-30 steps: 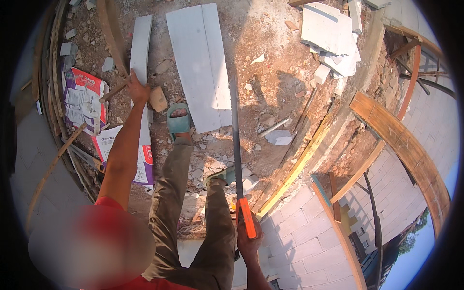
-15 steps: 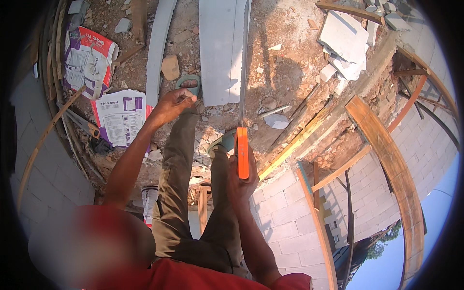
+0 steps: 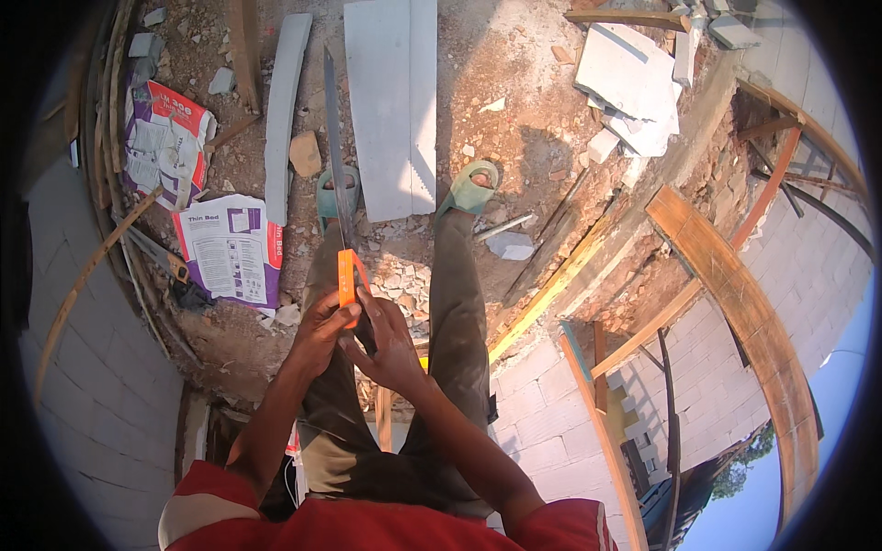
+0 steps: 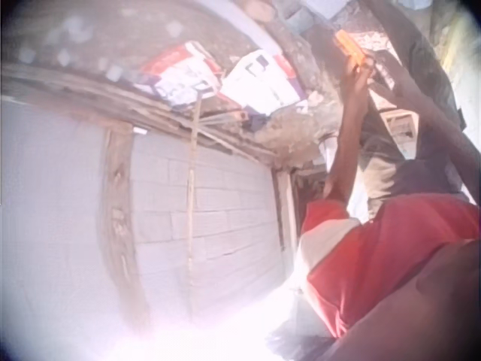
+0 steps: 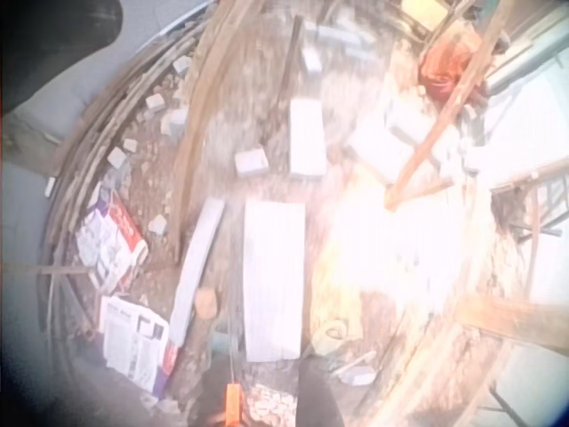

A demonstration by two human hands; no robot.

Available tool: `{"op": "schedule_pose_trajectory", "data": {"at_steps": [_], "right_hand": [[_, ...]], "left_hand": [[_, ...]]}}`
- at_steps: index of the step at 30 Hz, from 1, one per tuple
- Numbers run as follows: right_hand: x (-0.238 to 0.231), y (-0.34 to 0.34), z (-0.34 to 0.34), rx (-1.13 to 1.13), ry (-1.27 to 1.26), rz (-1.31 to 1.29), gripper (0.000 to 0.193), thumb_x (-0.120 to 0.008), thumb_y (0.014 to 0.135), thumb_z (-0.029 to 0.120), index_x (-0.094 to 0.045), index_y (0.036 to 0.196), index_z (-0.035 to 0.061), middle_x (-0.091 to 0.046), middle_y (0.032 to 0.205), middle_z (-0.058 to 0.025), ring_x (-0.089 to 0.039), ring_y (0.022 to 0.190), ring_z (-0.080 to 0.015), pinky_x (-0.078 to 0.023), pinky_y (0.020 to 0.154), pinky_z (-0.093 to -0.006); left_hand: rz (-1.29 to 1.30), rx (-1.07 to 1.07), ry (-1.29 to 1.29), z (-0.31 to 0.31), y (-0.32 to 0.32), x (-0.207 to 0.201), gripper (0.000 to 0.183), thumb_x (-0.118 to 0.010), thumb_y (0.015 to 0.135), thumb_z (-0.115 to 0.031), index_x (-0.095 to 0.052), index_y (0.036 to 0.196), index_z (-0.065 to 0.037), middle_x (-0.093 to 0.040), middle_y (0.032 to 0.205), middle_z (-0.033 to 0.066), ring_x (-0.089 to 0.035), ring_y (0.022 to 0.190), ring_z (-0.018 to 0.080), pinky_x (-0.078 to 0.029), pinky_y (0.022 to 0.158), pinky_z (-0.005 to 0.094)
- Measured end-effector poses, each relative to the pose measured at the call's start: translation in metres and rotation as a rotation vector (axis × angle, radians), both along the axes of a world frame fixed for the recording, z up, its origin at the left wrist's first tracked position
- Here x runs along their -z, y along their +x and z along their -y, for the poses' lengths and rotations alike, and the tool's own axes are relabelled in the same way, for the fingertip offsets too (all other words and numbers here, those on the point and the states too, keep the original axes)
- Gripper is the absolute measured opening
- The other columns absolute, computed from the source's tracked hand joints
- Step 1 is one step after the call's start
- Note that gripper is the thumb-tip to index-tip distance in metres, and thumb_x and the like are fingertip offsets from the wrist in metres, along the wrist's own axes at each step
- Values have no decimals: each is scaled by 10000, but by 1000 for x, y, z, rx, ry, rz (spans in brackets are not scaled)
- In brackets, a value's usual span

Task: The person saws aerated concrete blocks using a hand saw while holding the blocks steady on the ground with their hand and foot. They lift and move the blocks between sawing actions in an unfinished room.

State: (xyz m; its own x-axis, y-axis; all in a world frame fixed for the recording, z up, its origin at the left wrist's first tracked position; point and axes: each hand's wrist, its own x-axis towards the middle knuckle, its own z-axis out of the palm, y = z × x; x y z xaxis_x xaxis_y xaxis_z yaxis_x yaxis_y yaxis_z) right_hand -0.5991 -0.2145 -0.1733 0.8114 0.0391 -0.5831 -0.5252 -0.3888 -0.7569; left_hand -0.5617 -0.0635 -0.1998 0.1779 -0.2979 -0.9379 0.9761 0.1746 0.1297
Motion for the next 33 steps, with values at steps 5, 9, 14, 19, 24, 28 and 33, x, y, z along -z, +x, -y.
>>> {"op": "schedule_pose_trajectory", "data": {"at_steps": [5, 9, 14, 19, 24, 28, 33], "right_hand": [[87, -20, 77, 207, 135, -263, 563, -695, 919, 214, -457, 1398, 36, -599, 1164, -145, -639, 1020, -264, -513, 893, -370], [208, -67, 103, 826, 472, -689, 307, -647, 956, 188, -587, 1236, 76, -647, 1045, -71, -671, 894, -170, -542, 716, -296], [336, -143, 87, 880, 727, -842, 229, -649, 951, 205, -631, 1149, 91, -628, 897, -12, -651, 802, -137, -515, 618, -270], [379, -135, 18, 1156, 633, -981, 527, -742, 886, 308, -523, 1341, 157, -534, 1342, -77, -512, 1241, -259, -466, 944, -428], [409, -110, 3, 1459, 867, -755, 794, -827, 802, 382, -419, 1451, 170, -441, 1468, -15, -322, 1415, -227, -205, 1166, -520], [418, -109, -1, 1572, 977, -652, 804, -845, 783, 367, -419, 1440, 187, -428, 1472, 5, -323, 1411, -226, -204, 1173, -522], [413, -116, -1, 1604, 959, -606, 753, -848, 784, 338, -452, 1408, 192, -448, 1453, 7, -351, 1389, -223, -238, 1155, -514]], "left_hand": [[172, -63, 297, 12, -17, 18, 235, -645, 946, -178, -665, 1150, -63, -605, 1094, -11, -558, 1035, 122, -429, 929, 296], [185, -188, 502, 40, -32, 29, 188, -610, 956, -178, -691, 1071, -54, -490, 995, -9, -511, 855, 88, -424, 725, 255], [176, -235, 513, 65, -43, 30, 191, -586, 944, -166, -673, 1073, -56, -547, 1009, 5, -547, 866, 116, -456, 760, 278], [74, -275, 545, 60, -44, 21, 218, -615, 905, -166, -661, 1071, -32, -608, 968, 35, -573, 866, 150, -475, 822, 307], [71, -148, 539, 44, -41, 26, 273, -621, 879, -180, -645, 1102, -24, -601, 981, 40, -585, 893, 168, -477, 839, 325], [39, -40, 571, 24, -39, 26, 268, -611, 874, -188, -653, 1079, -21, -597, 996, 41, -587, 910, 166, -477, 841, 325], [63, 3, 587, 12, -37, 18, 260, -594, 876, -189, -666, 1061, -22, -611, 1022, 47, -597, 913, 166, -491, 842, 322]]}}
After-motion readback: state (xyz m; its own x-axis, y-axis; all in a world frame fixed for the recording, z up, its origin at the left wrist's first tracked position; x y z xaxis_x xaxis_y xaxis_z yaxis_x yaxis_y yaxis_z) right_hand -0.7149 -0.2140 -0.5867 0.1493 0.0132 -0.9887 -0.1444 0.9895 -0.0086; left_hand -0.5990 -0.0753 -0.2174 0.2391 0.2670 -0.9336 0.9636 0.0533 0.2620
